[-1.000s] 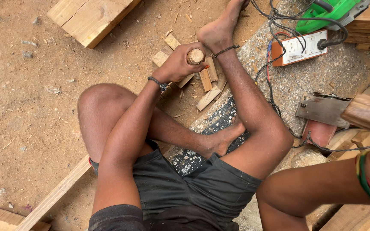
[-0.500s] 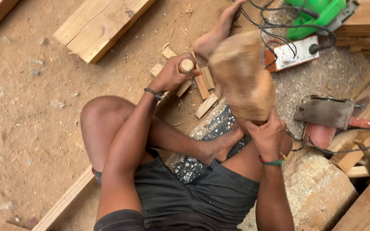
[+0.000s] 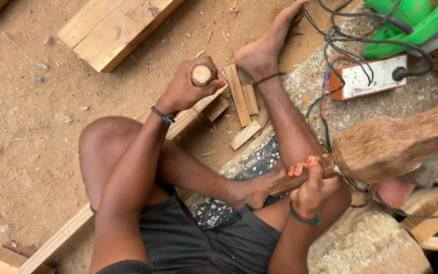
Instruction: The person sits on the ground and uses a chisel and wooden mallet to carve a small piece of wood held between their legs. They repeatedly strike the chisel to remove wood shavings and shape the piece.
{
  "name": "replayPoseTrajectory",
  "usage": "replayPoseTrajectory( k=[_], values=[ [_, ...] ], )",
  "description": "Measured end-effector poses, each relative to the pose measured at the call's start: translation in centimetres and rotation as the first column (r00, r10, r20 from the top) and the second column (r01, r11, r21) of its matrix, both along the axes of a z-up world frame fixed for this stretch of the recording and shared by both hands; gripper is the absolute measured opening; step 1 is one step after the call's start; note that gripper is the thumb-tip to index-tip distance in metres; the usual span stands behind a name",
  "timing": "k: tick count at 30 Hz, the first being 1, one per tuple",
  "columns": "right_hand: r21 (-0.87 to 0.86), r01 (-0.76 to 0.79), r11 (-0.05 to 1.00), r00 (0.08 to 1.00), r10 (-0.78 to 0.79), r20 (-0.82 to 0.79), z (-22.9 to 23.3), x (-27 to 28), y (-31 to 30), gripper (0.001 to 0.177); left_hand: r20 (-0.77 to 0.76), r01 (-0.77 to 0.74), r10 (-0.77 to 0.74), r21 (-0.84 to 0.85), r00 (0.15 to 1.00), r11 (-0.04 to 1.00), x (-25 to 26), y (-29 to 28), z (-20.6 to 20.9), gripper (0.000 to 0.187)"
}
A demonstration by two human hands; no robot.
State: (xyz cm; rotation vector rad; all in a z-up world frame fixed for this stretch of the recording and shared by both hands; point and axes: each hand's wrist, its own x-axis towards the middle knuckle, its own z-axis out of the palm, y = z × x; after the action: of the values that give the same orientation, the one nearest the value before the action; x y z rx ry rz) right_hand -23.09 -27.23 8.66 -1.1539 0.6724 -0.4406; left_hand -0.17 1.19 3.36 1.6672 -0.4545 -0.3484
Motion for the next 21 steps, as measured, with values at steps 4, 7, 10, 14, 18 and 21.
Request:
replayPoseTrajectory(
  k=[4,7,10,14,18,21],
  values=[
    [0.062,-0.001,0.998,0.994,0.007,-0.105,-2.4,-0.5,0.2,0.028,-0.019,0.047,-0.047,0.025,0.999,0.999,-0.4,-0.2,0.7,0.023],
    [0.119,-0.02,0.993,0.984,0.041,-0.171,-3.3,-1.5,0.2,0.028,-0.006,0.085,-0.085,0.047,0.996,0.995,-0.9,-0.6,0.9,0.022],
    [0.158,0.034,0.987,0.976,0.002,-0.22,-4.1,-1.6,-0.3,0.028,-0.006,0.101,-0.101,0.095,0.995,0.99,-0.9,-0.8,0.3,0.021],
    [0.225,0.07,0.972,0.983,-0.029,-0.179,-4.2,-1.6,-0.8,0.029,0.027,0.117,-0.121,0.108,0.992,0.987,-0.9,-1.1,-0.6,0.022],
    [0.237,0.086,0.968,0.987,-0.051,-0.15,-4.0,-1.7,-0.9,0.029,-0.035,0.15,-0.147,0.096,0.988,0.984,-1.5,-1.8,-1.0,0.022],
    [0.164,0.085,0.983,0.99,-0.064,-0.128,-3.9,-2.0,-1.0,0.028,-0.02,0.169,-0.167,0.099,0.986,0.981,-1.7,-2.6,-1.4,0.022]
  ],
)
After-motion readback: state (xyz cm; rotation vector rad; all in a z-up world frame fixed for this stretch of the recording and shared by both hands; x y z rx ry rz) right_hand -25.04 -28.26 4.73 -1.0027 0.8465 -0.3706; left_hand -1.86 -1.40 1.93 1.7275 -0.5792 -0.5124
